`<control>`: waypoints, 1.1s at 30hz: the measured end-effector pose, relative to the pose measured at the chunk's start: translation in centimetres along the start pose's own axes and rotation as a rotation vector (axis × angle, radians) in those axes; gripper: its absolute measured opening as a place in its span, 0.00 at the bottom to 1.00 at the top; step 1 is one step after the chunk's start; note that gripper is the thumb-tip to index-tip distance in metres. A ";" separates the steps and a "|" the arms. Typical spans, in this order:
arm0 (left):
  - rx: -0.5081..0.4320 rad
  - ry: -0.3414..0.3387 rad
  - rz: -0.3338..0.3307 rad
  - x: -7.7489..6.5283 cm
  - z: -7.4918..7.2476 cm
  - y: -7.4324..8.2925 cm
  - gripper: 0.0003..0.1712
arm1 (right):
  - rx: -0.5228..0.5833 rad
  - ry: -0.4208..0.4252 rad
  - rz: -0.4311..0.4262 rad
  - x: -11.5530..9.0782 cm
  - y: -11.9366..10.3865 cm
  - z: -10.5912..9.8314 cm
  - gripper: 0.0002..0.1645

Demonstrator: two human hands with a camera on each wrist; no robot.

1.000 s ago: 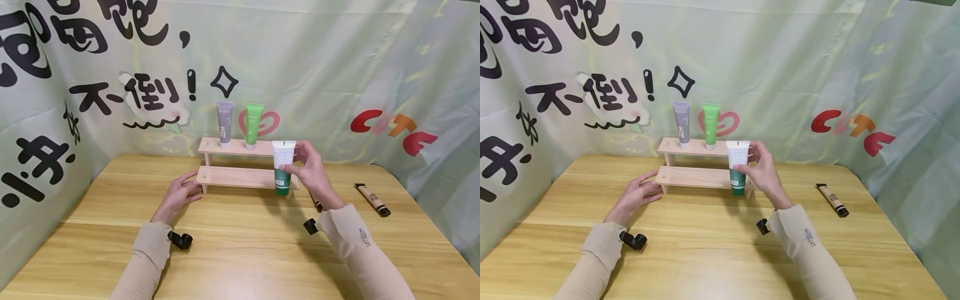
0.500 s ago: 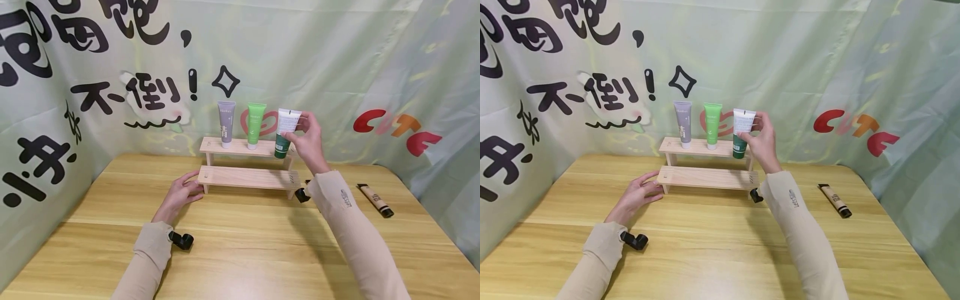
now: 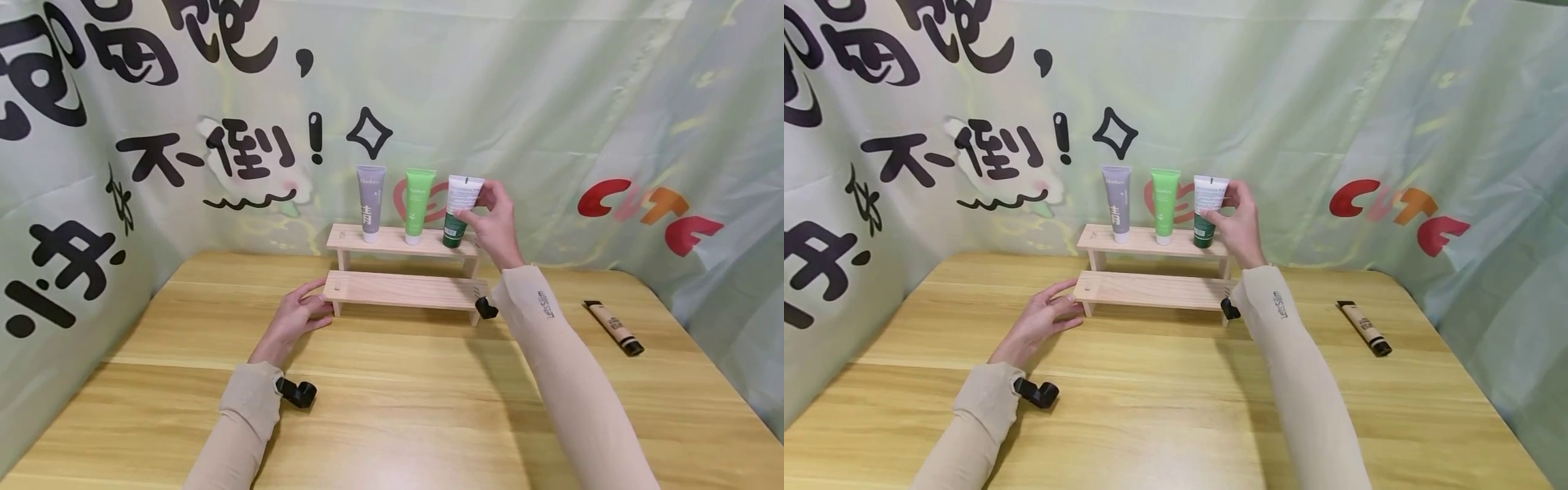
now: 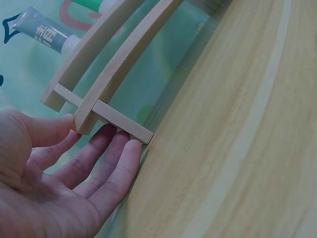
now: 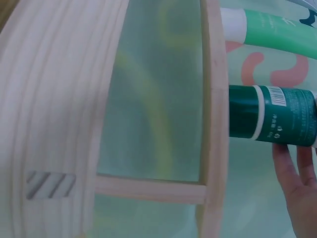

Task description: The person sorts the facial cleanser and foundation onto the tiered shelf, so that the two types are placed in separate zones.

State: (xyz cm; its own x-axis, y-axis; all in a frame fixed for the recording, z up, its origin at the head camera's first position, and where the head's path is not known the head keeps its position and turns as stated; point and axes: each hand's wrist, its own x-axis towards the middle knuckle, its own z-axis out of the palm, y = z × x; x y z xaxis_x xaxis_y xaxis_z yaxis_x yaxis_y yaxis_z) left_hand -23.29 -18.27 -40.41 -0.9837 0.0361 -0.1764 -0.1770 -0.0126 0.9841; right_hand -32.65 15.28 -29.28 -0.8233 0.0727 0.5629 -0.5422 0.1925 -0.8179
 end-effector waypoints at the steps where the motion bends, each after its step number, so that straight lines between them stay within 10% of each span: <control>1: 0.001 0.005 0.001 0.0 0.0 0.0 0.28 | -0.005 -0.019 0.000 0.1 0.0 0.0 0.26; 33: 0.000 0.002 -0.011 0.0 0.1 0.1 0.28 | -0.200 -0.275 0.463 -6.8 4.3 -11.6 0.37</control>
State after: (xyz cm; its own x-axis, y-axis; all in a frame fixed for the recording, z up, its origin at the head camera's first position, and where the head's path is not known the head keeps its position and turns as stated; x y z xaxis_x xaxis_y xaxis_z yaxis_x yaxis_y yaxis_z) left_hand -23.31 -18.20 -40.32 -0.9818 0.0337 -0.1870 -0.1875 -0.0126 0.9822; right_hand -27.46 27.02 -35.24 -0.9953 -0.0587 0.0776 -0.0943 0.3848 -0.9182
